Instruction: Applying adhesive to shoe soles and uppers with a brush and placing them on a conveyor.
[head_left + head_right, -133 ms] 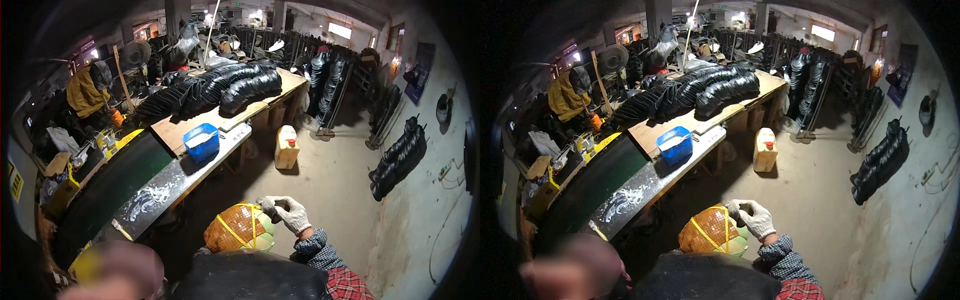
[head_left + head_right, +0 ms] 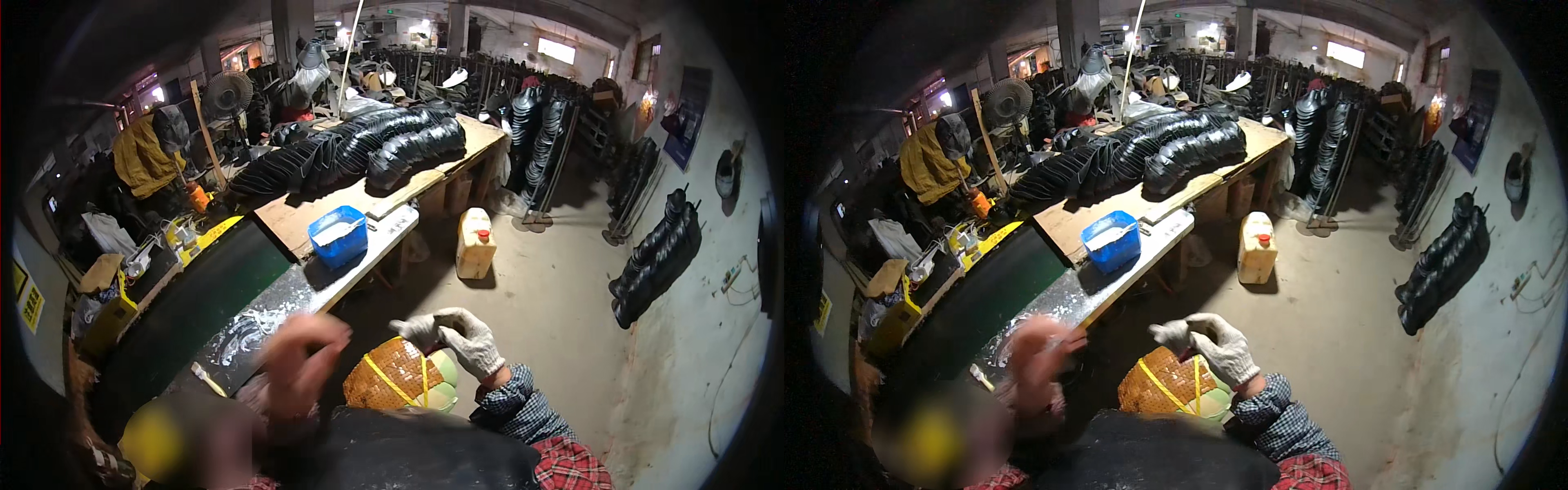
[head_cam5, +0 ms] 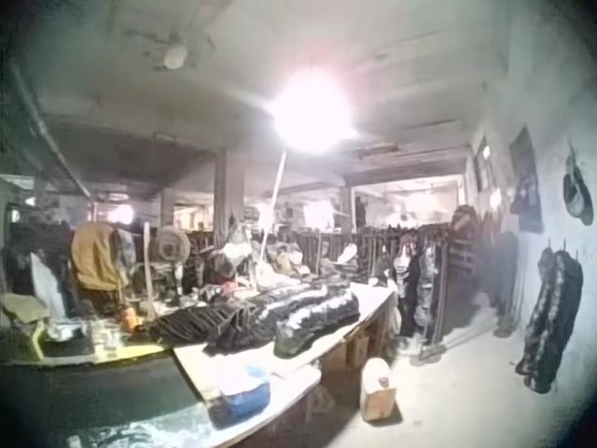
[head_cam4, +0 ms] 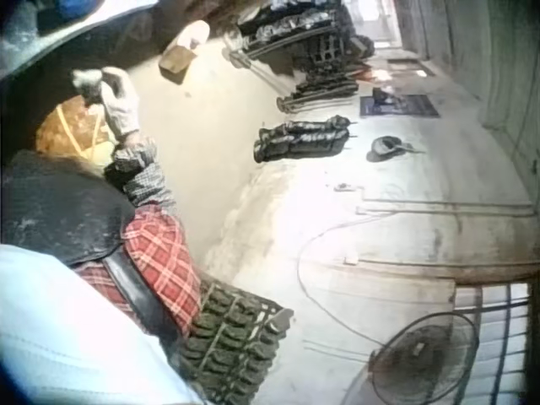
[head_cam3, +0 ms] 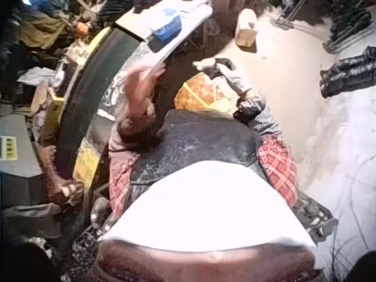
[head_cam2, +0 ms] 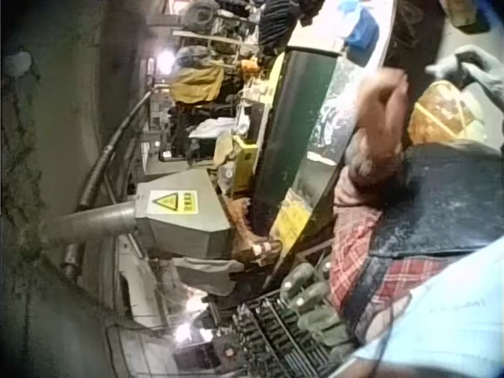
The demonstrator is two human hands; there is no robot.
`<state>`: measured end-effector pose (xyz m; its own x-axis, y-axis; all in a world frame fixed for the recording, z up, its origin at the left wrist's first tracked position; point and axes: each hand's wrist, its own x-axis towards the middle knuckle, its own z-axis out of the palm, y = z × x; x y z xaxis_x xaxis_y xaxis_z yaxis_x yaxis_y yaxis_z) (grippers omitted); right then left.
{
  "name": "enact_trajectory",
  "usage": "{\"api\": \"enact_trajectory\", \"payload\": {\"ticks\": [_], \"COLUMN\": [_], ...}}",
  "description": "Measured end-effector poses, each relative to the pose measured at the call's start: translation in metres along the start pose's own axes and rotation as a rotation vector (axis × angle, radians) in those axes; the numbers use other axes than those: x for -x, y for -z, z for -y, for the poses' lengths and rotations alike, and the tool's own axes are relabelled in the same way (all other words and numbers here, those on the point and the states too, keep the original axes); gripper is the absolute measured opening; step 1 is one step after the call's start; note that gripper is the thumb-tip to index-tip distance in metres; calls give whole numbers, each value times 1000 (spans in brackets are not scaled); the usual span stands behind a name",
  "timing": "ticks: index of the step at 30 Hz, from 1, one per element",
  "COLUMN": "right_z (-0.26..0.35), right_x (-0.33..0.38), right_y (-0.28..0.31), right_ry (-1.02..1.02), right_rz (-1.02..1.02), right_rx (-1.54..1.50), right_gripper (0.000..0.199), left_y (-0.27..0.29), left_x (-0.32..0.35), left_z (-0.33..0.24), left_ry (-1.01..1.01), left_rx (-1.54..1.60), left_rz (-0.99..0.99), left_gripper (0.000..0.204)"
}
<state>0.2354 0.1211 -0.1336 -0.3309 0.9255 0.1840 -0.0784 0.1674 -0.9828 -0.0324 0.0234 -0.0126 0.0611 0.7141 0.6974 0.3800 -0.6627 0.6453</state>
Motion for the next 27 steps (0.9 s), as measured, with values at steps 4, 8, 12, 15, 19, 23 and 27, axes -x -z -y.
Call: {"api": "enact_trajectory", "payload": {"ticks": [4,8,12,15,19,23,27], "right_z": [29,-1,-23,-6,3,-11,-26], "right_x": [-18,-6,3,5,6,12,19], "right_y": [-50,-68,-67,-70,-88,-82,-72], "right_ry": [96,-99,-69,100,80,-125,-154], "right_rz": [101,236,204,16,368,228,275], "right_rx": [-142,-232,320,439,444,-17,12], "right_gripper": [27,27,38,40,52,38,35], "left_y": [-25,-41,-29,-19,-43,-55,-55], "left_x": [61,68,74,75,61,71,70], "left_z": [114,127,138,150,133,132,128], "left_ry": [969,917,978,968,929,775,883], "left_rx": [716,978,804,620,796,667,650], "left_rz": [387,5,-8,6,132,204,226], "left_gripper": [34,30,20,17,24,41,32]}}
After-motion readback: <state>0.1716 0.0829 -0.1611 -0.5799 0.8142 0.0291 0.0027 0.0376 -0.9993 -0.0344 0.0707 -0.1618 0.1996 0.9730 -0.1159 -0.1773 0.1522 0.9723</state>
